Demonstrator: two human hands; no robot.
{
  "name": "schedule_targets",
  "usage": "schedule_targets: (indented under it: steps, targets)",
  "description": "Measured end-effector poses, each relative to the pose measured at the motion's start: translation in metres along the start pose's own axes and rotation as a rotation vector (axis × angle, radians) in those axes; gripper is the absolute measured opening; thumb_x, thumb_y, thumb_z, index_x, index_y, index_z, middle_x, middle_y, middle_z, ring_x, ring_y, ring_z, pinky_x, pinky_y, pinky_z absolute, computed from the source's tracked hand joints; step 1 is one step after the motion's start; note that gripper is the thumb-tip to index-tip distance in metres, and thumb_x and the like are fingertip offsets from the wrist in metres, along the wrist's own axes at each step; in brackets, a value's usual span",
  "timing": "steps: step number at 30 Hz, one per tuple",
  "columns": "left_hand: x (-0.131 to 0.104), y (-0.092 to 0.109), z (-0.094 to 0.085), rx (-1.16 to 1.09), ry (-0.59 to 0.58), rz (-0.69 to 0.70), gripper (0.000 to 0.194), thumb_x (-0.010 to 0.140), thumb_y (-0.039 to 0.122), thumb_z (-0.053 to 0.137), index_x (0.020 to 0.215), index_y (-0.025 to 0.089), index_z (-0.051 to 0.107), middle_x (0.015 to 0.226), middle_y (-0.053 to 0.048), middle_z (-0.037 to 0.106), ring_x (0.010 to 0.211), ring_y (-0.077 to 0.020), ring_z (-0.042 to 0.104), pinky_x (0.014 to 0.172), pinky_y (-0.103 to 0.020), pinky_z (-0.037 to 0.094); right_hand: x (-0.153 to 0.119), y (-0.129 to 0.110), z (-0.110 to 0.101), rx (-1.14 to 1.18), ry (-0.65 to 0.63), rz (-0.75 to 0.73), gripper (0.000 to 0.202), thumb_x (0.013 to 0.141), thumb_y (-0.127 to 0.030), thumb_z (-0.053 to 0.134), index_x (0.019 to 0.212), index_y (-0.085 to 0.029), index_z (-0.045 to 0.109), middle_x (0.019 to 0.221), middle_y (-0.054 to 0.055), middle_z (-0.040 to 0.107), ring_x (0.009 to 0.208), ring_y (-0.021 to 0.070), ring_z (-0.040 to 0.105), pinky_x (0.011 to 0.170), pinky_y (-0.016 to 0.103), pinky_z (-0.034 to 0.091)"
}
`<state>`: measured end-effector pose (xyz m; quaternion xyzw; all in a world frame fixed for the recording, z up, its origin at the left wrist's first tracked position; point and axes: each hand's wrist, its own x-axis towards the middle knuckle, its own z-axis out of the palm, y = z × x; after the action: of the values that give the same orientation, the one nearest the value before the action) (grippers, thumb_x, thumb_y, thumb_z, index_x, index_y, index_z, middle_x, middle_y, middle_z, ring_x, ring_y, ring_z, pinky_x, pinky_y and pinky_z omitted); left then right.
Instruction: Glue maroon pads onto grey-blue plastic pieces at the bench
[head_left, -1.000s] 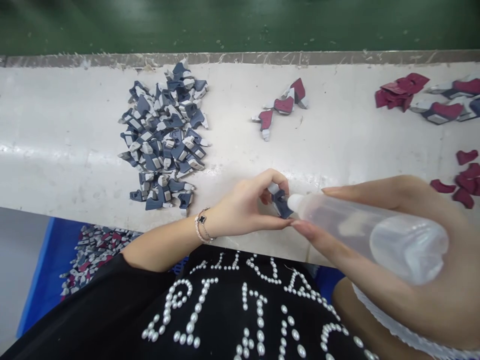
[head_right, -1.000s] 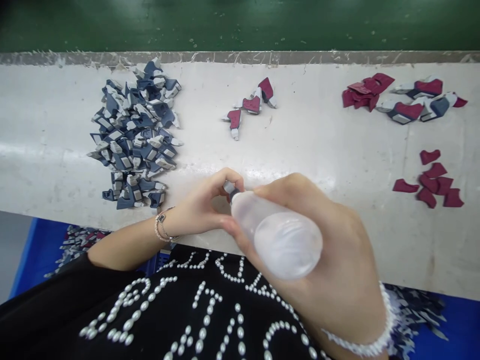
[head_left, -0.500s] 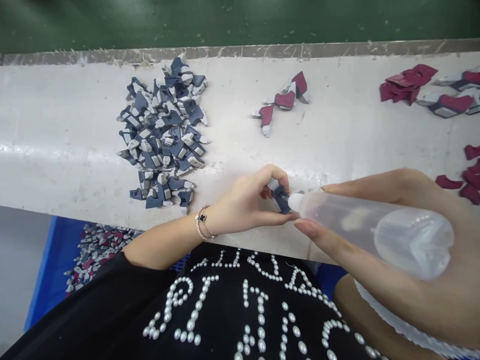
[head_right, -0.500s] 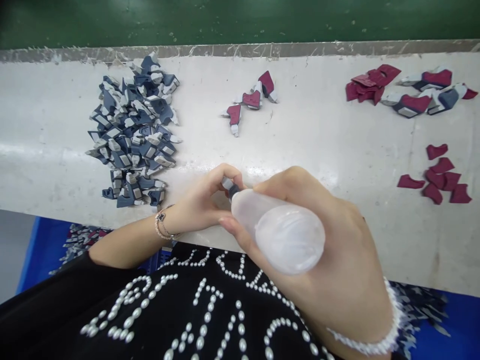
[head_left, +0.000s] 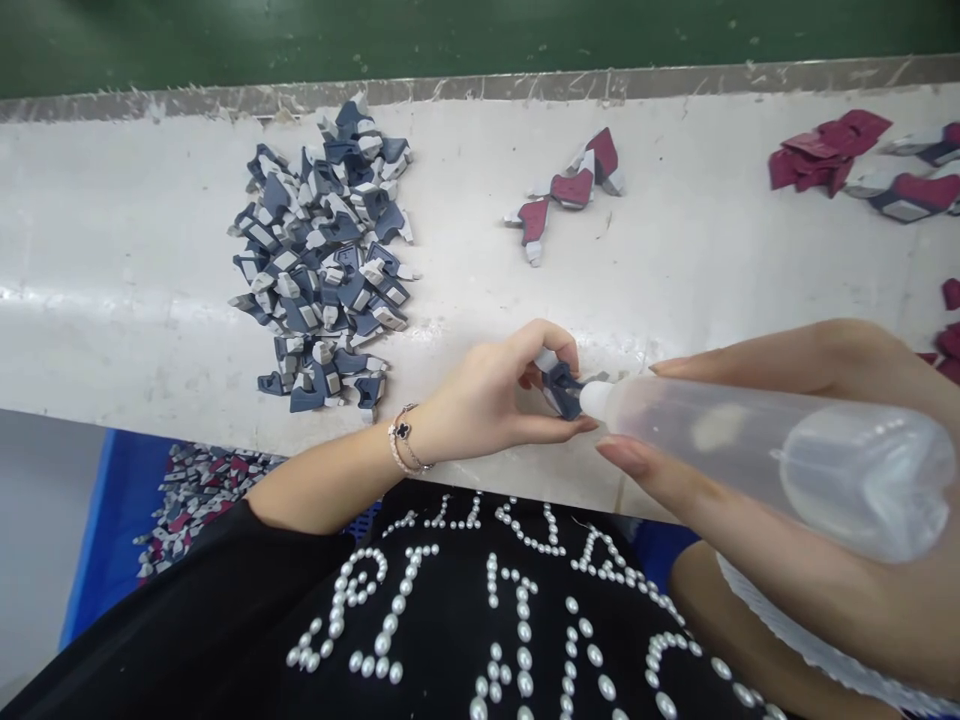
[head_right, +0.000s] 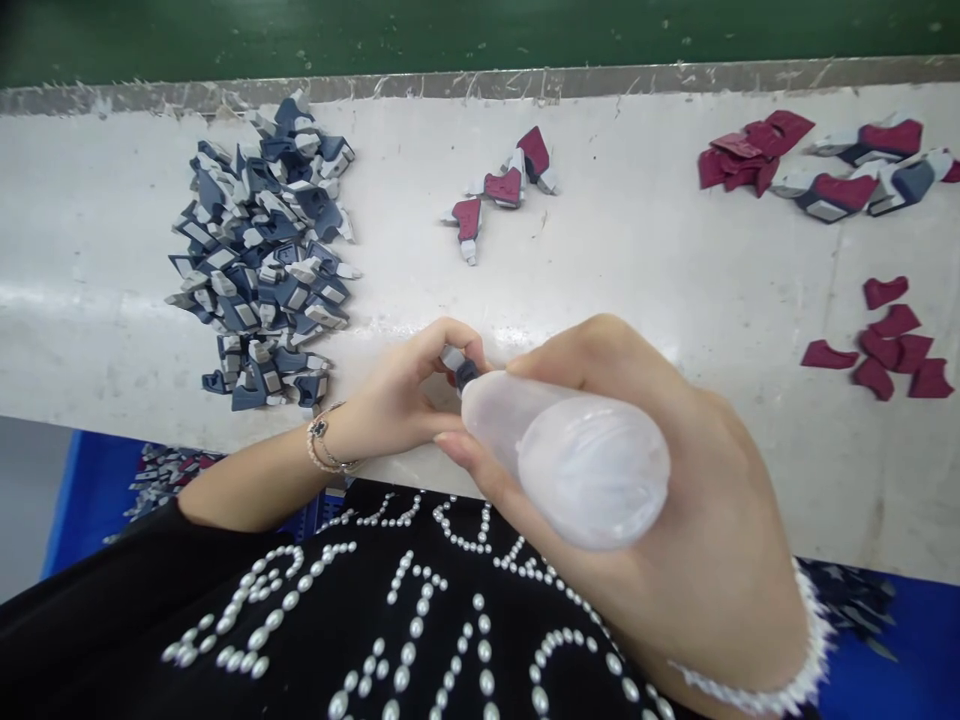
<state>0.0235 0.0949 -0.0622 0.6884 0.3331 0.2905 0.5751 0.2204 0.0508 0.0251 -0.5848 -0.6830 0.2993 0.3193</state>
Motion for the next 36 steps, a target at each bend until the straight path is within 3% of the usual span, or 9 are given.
schedule_targets:
  steps: [3,12,18,25,30,34,36]
  targets:
    - [0.0,0.001,0.0,0.005,-0.014,-0.032,0.037,0.081,0.035,0.078,0.101,0.023,0.05,0.096,0.0,0.064,0.075,-0.0111,0.062,0.073,-0.027,0.055,0.002,0.001,0.0,0.042,-0.057,-0.037,0.022,0.085,-0.04,0.077,0.087,-0.027,0.059,0.075,-0.005,0.06,0.052,0.0099,0.055,0.041,0.024,0.045]
    - [-0.001,0.0,0.0,0.07,0.03,-0.058,0.037,0.078,0.031,0.08,0.102,0.023,0.052,0.099,-0.001,0.068,0.088,-0.0148,0.069,0.073,-0.025,0.054,-0.001,0.004,-0.006,-0.061,-0.107,-0.106,0.025,0.085,-0.048,0.076,0.092,-0.028,0.062,0.076,-0.001,0.068,0.06,0.0177,0.066,0.035,0.028,0.045]
    - [0.0,-0.001,0.001,0.1,0.061,-0.039,0.039,0.078,0.033,0.081,0.101,0.023,0.052,0.098,-0.001,0.067,0.086,-0.0143,0.069,0.069,-0.024,0.054,-0.001,0.006,-0.008,-0.07,-0.111,-0.11,0.026,0.086,-0.049,0.074,0.094,-0.027,0.063,0.078,-0.001,0.07,0.057,0.0161,0.067,0.033,0.026,0.045]
    - [-0.001,-0.002,0.001,0.123,0.03,-0.046,0.039,0.079,0.036,0.079,0.103,0.022,0.052,0.098,-0.001,0.067,0.081,-0.0134,0.068,0.069,-0.024,0.054,-0.005,0.005,-0.012,-0.195,-0.004,0.016,0.032,0.086,-0.055,0.072,0.08,-0.027,0.057,0.067,-0.004,0.06,0.043,0.0099,0.051,0.033,0.027,0.042]
    - [-0.001,-0.001,0.0,0.111,0.009,-0.047,0.038,0.079,0.036,0.079,0.102,0.022,0.052,0.096,-0.001,0.068,0.084,-0.0148,0.069,0.07,-0.025,0.054,-0.005,0.003,-0.01,-0.218,0.018,0.032,0.032,0.085,-0.055,0.073,0.082,-0.027,0.057,0.07,-0.003,0.061,0.05,0.0124,0.055,0.036,0.029,0.041]
    - [-0.001,0.0,-0.001,0.098,0.009,-0.038,0.038,0.079,0.036,0.078,0.102,0.021,0.052,0.096,-0.001,0.068,0.084,-0.015,0.069,0.07,-0.025,0.053,-0.004,-0.001,-0.011,-0.153,-0.053,0.141,0.037,0.086,-0.063,0.068,0.086,-0.027,0.057,0.077,-0.001,0.061,0.055,0.0134,0.055,0.042,0.031,0.042]
    - [-0.001,0.0,0.0,0.093,0.004,-0.033,0.038,0.079,0.037,0.078,0.102,0.021,0.052,0.094,-0.001,0.068,0.081,-0.0142,0.068,0.069,-0.025,0.053,-0.004,-0.001,-0.01,-0.11,-0.082,0.125,0.035,0.088,-0.061,0.068,0.087,-0.027,0.057,0.079,-0.001,0.06,0.054,0.0115,0.053,0.044,0.031,0.044]
